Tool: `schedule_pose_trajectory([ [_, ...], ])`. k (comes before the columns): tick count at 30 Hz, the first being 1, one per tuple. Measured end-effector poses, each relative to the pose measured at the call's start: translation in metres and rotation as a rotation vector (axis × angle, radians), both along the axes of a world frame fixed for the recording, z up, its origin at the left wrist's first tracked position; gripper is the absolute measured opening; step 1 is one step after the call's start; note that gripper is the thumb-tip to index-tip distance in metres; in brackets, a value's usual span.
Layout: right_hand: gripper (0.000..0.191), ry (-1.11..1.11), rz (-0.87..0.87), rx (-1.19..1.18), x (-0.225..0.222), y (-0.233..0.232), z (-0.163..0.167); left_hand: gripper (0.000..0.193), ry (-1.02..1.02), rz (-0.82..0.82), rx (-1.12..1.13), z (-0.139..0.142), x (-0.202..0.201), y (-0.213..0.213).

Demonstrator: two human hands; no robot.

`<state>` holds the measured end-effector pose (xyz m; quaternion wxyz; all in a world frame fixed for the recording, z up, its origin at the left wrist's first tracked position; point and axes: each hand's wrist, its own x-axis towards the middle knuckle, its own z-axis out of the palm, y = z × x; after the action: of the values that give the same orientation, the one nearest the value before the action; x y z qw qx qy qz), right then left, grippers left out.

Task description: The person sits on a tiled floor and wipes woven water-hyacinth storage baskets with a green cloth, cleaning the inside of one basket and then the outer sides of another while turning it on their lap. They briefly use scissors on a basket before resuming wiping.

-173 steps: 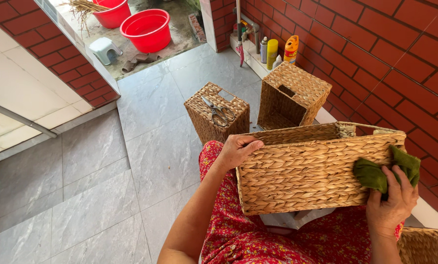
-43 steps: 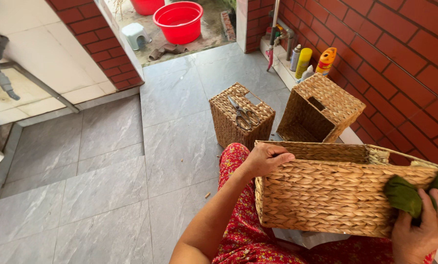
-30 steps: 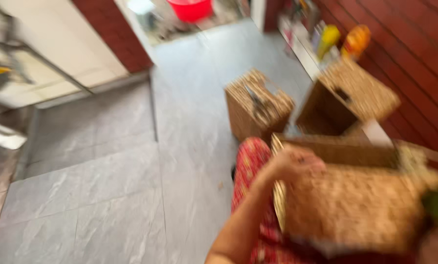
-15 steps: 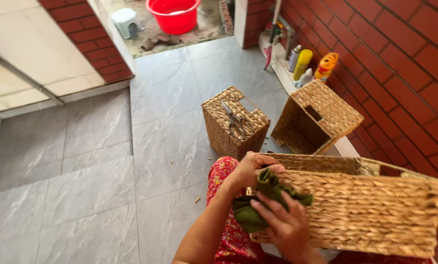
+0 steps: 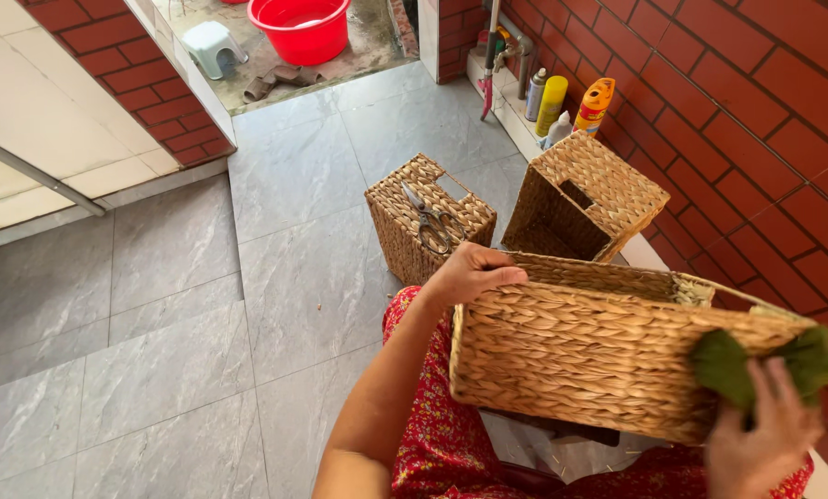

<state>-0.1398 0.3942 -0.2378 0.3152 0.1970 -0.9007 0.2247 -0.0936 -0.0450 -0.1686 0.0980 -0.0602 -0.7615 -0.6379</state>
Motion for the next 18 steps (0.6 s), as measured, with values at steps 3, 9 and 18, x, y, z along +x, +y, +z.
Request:
schedule_pose_trajectory([
  [3, 0.065, -0.108, 0.090, 0.002, 0.046, -0.076, 0.009, 0.027, -0.026, -0.001, -0.001, 0.001, -0.005, -0.016],
  [9, 0.077, -0.142, 0.722, 0.144, 0.124, -0.210, 0.048, 0.028, -0.029, 0.049, -0.102, -0.001, 0.005, -0.018],
  [18, 0.074, -0.105, 0.528, 0.197, 0.094, -0.094, 0.022, 0.025, -0.013, 0.019, -0.124, 0.009, 0.023, -0.007],
])
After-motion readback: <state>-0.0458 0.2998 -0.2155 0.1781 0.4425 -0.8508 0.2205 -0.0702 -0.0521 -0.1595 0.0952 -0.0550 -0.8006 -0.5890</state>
